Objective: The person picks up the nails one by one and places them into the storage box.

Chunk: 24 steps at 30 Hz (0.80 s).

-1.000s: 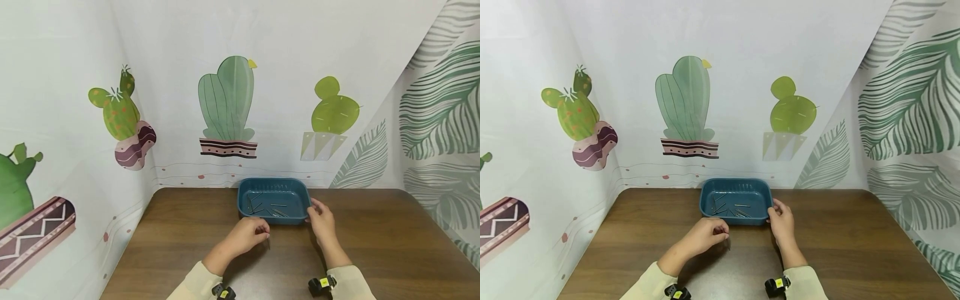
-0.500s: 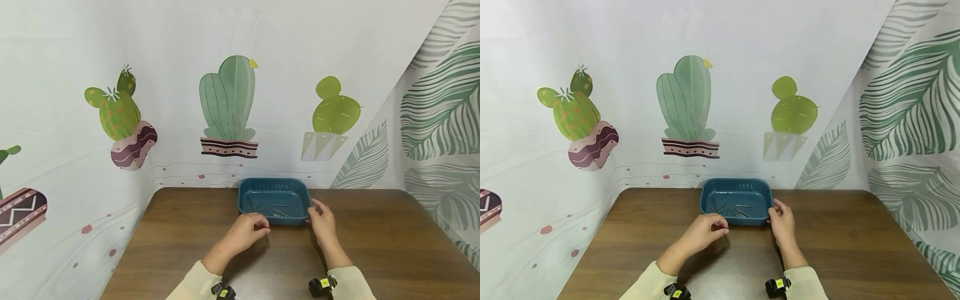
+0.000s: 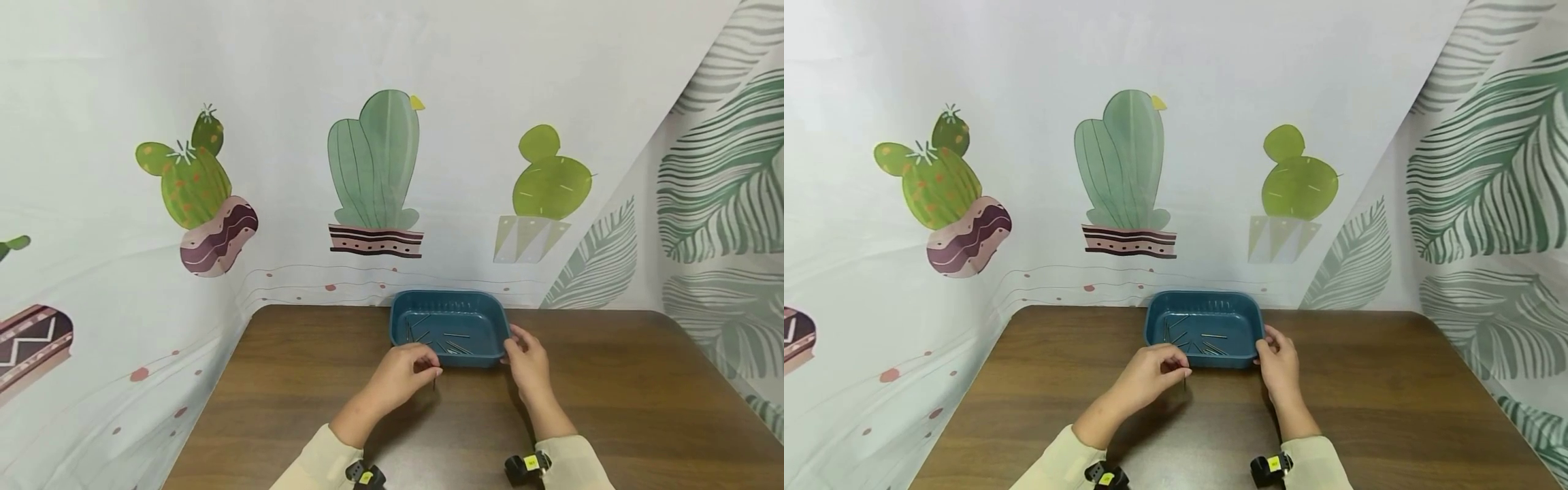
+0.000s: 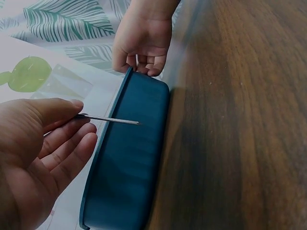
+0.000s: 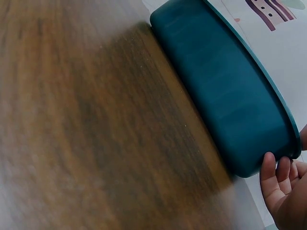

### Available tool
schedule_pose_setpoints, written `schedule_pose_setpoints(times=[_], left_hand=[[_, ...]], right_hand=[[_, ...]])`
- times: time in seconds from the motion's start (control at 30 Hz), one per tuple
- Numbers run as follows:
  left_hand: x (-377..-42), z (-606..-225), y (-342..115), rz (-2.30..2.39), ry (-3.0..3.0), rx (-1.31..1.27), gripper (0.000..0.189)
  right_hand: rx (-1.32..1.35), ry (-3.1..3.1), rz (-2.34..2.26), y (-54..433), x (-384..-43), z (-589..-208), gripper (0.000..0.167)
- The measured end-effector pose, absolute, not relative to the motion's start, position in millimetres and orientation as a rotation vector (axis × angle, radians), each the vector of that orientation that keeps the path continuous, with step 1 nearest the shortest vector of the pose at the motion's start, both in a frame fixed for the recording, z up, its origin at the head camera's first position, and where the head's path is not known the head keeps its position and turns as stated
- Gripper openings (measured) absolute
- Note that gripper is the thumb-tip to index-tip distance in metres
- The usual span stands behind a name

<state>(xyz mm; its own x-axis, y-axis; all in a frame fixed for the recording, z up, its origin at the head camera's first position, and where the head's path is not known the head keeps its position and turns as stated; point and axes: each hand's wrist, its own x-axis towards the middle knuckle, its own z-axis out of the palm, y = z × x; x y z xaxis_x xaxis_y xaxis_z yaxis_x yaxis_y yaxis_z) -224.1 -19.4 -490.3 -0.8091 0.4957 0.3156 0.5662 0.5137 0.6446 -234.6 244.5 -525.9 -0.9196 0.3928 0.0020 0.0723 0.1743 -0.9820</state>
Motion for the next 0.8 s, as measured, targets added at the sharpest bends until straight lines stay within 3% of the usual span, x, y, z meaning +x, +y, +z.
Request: schedule_pose_setpoints(times=[0.8], left_hand=[[-240,-471,-17,-1.227,-2.55,-0.813,0.007]], right_hand=[[-0.437,-2.212,1.835,246,-234,-525,0.047]])
